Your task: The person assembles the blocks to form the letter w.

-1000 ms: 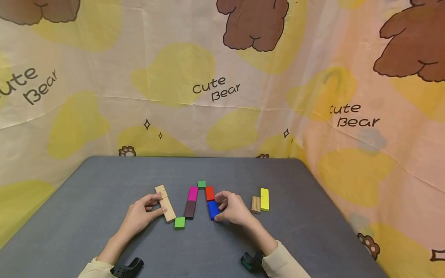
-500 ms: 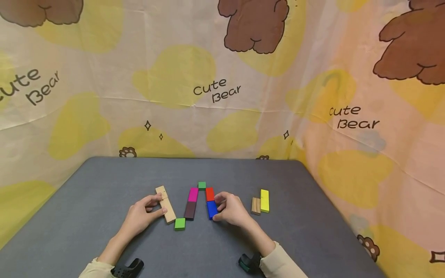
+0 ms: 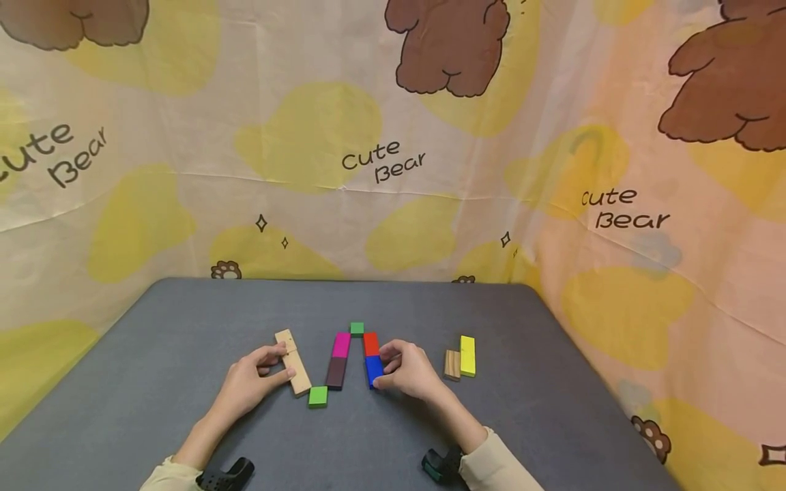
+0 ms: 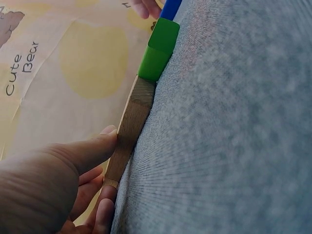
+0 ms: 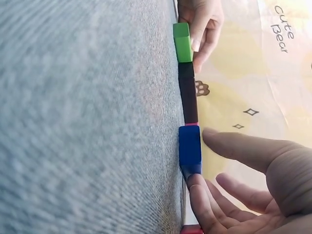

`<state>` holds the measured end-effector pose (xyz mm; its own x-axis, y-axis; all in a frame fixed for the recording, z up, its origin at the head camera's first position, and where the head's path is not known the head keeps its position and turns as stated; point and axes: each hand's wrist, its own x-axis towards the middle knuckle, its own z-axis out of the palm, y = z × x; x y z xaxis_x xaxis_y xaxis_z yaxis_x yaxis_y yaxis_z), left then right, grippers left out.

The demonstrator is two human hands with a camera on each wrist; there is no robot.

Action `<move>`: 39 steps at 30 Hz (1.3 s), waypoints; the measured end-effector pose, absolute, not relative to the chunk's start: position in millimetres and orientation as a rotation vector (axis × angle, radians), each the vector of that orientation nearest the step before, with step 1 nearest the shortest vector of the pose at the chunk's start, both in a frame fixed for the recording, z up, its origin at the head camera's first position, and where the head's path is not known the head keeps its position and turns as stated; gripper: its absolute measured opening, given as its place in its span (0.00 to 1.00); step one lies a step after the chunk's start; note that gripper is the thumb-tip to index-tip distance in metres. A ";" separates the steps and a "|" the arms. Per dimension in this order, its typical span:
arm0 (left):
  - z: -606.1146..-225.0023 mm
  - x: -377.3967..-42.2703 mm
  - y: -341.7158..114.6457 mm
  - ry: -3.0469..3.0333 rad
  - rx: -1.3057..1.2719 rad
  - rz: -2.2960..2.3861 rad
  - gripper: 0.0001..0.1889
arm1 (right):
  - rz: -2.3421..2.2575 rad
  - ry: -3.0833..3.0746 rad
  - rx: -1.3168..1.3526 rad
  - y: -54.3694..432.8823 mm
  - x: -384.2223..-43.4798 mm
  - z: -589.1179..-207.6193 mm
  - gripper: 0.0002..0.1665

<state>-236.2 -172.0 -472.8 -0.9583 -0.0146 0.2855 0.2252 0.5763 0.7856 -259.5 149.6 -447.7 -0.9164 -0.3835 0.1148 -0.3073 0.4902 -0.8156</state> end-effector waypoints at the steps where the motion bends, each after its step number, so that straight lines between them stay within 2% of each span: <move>1: -473.2 -236.3 -172.1 -2.552 -0.172 -1.325 0.23 | -1.428 2.634 -0.603 149.8 -259.6 -447.8 0.29; 24: -472.7 -236.5 -172.7 -2.564 -0.161 -1.333 0.23 | -1.492 2.607 -0.611 150.9 -258.9 -447.1 0.23; 32: -473.8 -239.1 -172.5 -2.580 -0.147 -1.325 0.24 | -1.642 2.598 -0.405 156.6 -255.9 -442.0 0.20; 39: -475.8 -240.3 -176.3 -2.567 -0.181 -1.326 0.24 | -1.892 2.636 -0.234 159.7 -236.5 -436.9 0.16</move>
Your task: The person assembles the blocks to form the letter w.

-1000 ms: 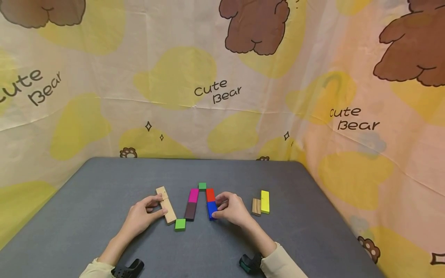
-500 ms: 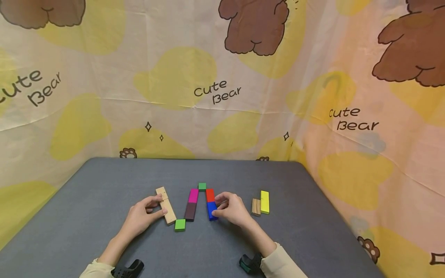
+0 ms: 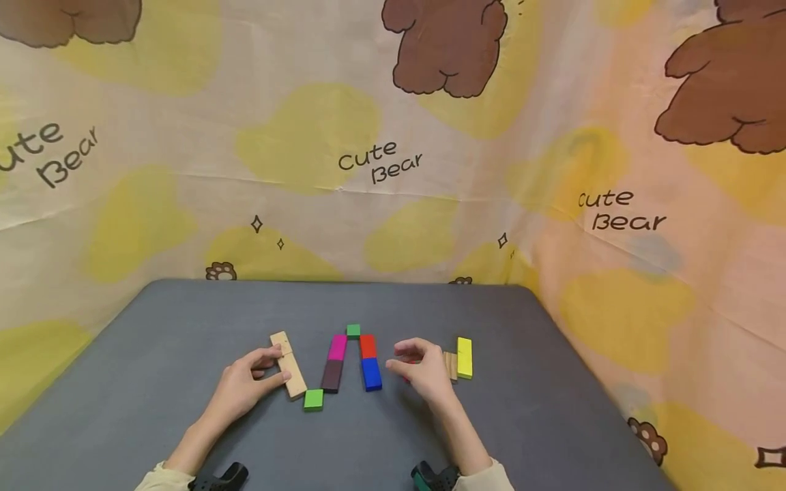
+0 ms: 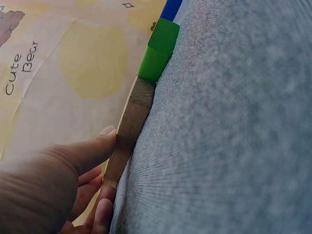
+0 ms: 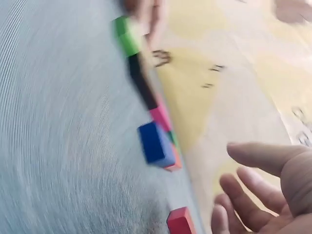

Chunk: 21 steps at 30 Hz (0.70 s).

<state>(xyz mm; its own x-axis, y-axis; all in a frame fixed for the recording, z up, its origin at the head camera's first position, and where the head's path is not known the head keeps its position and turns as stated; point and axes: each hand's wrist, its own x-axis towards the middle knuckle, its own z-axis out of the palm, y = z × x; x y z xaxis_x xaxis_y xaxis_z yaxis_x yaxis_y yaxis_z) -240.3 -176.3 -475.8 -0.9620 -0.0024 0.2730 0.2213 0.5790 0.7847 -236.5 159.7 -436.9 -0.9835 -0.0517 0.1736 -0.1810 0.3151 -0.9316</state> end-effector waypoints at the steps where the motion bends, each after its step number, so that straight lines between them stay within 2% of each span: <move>1: -475.8 -240.2 -177.6 -2.567 -0.184 -1.325 0.25 | 1.759 -2.420 0.199 161.0 -236.6 -441.5 0.17; 13: -478.8 -241.3 -174.9 -2.579 -0.197 -1.325 0.24 | 1.697 -2.424 0.064 183.8 -223.4 -459.5 0.26; 21: -479.0 -241.2 -175.1 -2.575 -0.198 -1.307 0.24 | 1.814 -2.391 0.135 184.5 -210.4 -435.6 0.25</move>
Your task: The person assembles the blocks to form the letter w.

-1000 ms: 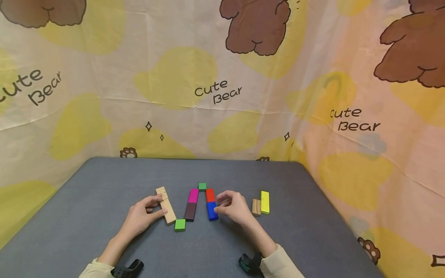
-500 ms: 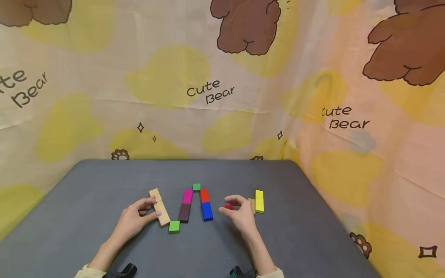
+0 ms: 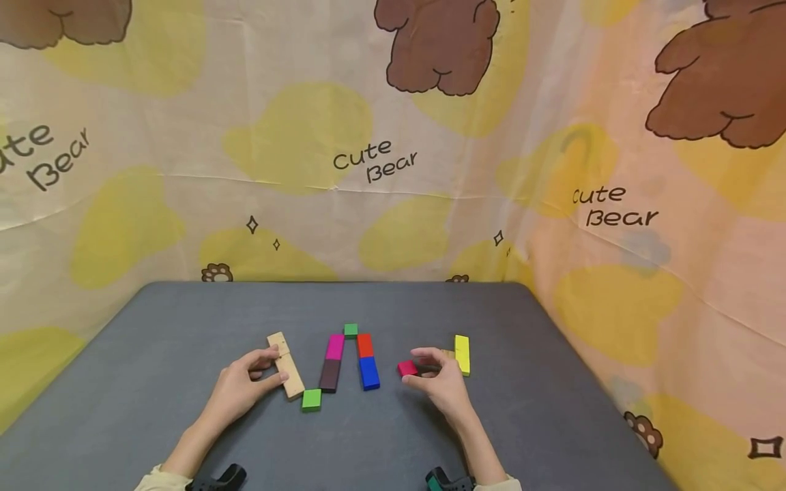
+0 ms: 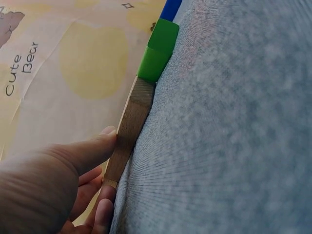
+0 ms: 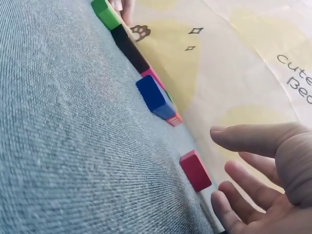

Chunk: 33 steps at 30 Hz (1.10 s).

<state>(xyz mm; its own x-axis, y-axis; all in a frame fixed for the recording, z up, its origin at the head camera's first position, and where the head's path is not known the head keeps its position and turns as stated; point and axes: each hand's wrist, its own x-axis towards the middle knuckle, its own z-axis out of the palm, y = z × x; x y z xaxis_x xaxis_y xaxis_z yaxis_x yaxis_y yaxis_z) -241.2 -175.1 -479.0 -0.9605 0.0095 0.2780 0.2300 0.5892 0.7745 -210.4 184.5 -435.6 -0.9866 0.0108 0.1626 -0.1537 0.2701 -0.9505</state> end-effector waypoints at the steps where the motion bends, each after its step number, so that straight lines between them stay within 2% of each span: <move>1: -478.9 -241.2 -175.0 -2.573 -0.198 -1.308 0.23 | 1.818 -2.391 0.145 183.7 -208.6 -432.5 0.25; 6: -478.9 -240.7 -175.1 -2.572 -0.192 -1.304 0.24 | 1.854 -2.395 0.178 182.9 -207.2 -429.0 0.25; 13: -478.3 -240.1 -176.0 -2.570 -0.192 -1.313 0.24 | 1.869 -2.425 0.184 190.3 -225.1 -454.4 0.31; 18: -477.5 -240.3 -175.6 -2.569 -0.190 -1.303 0.23 | 1.822 -2.435 0.130 192.8 -232.5 -467.3 0.29; 33: -478.1 -240.8 -173.7 -2.574 -0.177 -1.294 0.23 | 1.725 -2.462 0.089 191.0 -234.4 -472.2 0.27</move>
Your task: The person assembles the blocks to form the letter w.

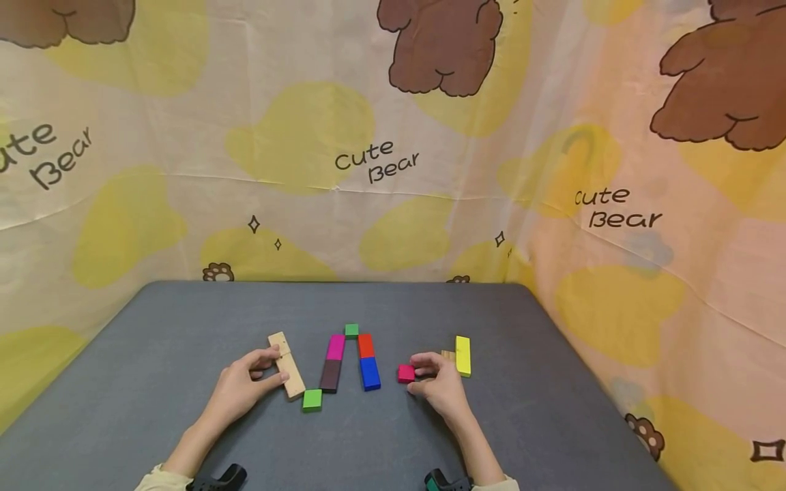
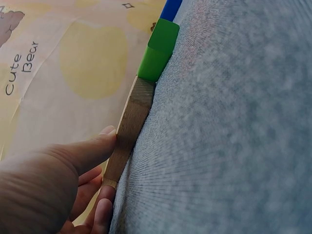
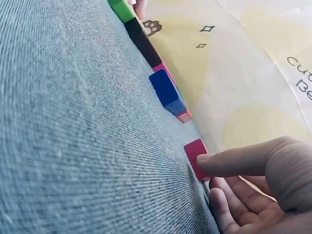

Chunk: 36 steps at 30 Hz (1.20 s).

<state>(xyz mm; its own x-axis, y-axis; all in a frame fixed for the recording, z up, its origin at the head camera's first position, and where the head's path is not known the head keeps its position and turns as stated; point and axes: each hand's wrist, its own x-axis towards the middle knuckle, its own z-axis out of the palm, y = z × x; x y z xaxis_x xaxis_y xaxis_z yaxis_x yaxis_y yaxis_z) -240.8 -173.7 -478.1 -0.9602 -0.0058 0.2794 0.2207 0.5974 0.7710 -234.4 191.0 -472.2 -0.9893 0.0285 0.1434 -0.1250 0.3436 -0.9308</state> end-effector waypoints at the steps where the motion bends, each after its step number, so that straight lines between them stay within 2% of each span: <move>1: -478.0 -240.8 -173.5 -2.573 -0.177 -1.293 0.23 | 1.724 -2.464 0.087 191.0 -234.7 -472.1 0.27; 36: -477.9 -240.7 -174.9 -2.576 -0.176 -1.319 0.24 | 1.617 -2.543 0.060 186.3 -233.9 -470.6 0.23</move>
<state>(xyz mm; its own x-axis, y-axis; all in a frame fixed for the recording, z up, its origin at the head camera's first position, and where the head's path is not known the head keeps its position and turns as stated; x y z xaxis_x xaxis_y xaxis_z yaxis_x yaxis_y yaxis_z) -240.7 -174.9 -477.9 -0.9635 -0.0027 0.2679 0.2157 0.5850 0.7818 -233.9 186.3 -470.6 -0.9911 0.0349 0.1288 -0.1018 0.4262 -0.8989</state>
